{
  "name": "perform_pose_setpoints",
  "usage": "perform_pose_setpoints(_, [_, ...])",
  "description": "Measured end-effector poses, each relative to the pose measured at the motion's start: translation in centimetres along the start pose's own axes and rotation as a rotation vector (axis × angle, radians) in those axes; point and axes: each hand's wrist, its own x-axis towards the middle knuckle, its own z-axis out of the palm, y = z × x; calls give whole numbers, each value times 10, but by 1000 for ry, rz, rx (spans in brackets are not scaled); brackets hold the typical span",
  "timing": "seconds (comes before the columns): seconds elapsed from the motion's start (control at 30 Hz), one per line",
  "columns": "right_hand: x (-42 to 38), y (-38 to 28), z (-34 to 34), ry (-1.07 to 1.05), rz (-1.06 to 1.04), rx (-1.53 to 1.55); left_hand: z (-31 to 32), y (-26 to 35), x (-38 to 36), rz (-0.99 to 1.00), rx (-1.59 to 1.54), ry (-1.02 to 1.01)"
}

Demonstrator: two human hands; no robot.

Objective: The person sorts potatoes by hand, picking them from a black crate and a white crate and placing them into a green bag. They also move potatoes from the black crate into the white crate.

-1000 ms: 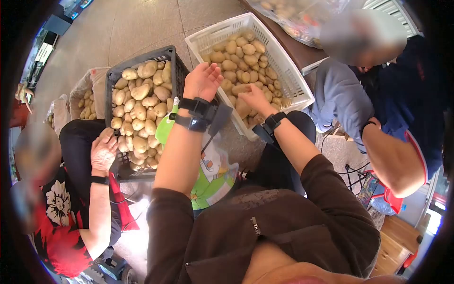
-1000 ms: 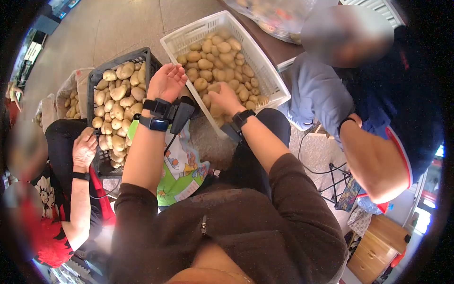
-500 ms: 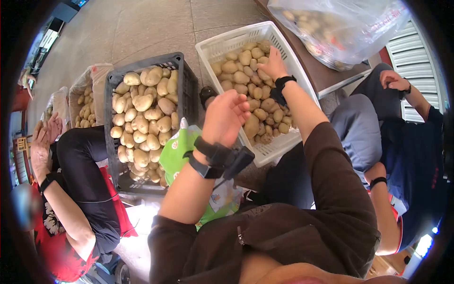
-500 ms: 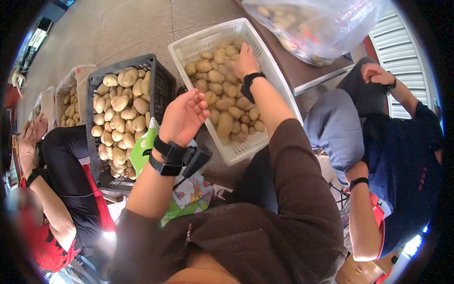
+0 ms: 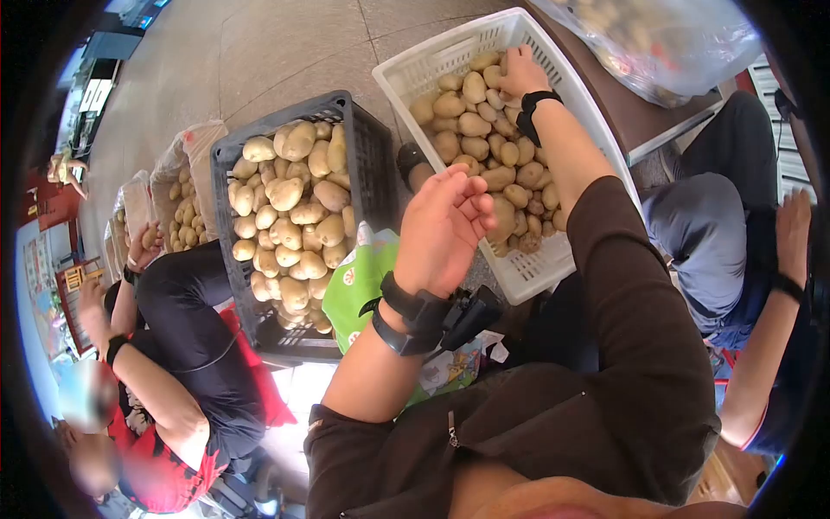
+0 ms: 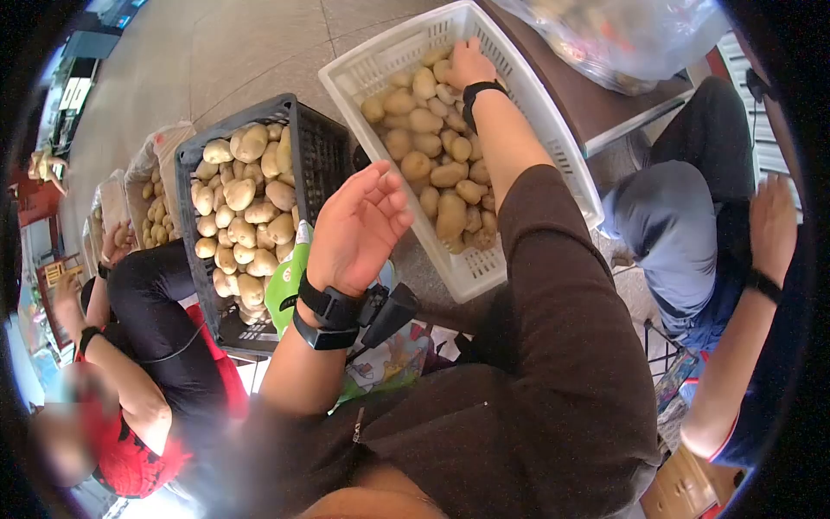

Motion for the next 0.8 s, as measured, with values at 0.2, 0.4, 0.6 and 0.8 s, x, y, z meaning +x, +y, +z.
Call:
perform_pose_setpoints(0.2, [-45,-9,11,44,-115,33,-4,-1,2,6,-17,-30])
perform_pose_setpoints(0.4, [-106,-5,33,-134,-256,145,-4,1,1,17,-13,-3])
perform_pose_setpoints(0.6, [-93,3,30,6,-19,282,-5,3,1,20,-45,-37])
perform_pose_setpoints(0.8, [-66,3,18,117,37,-132,-4,5,1,12,-40,-10])
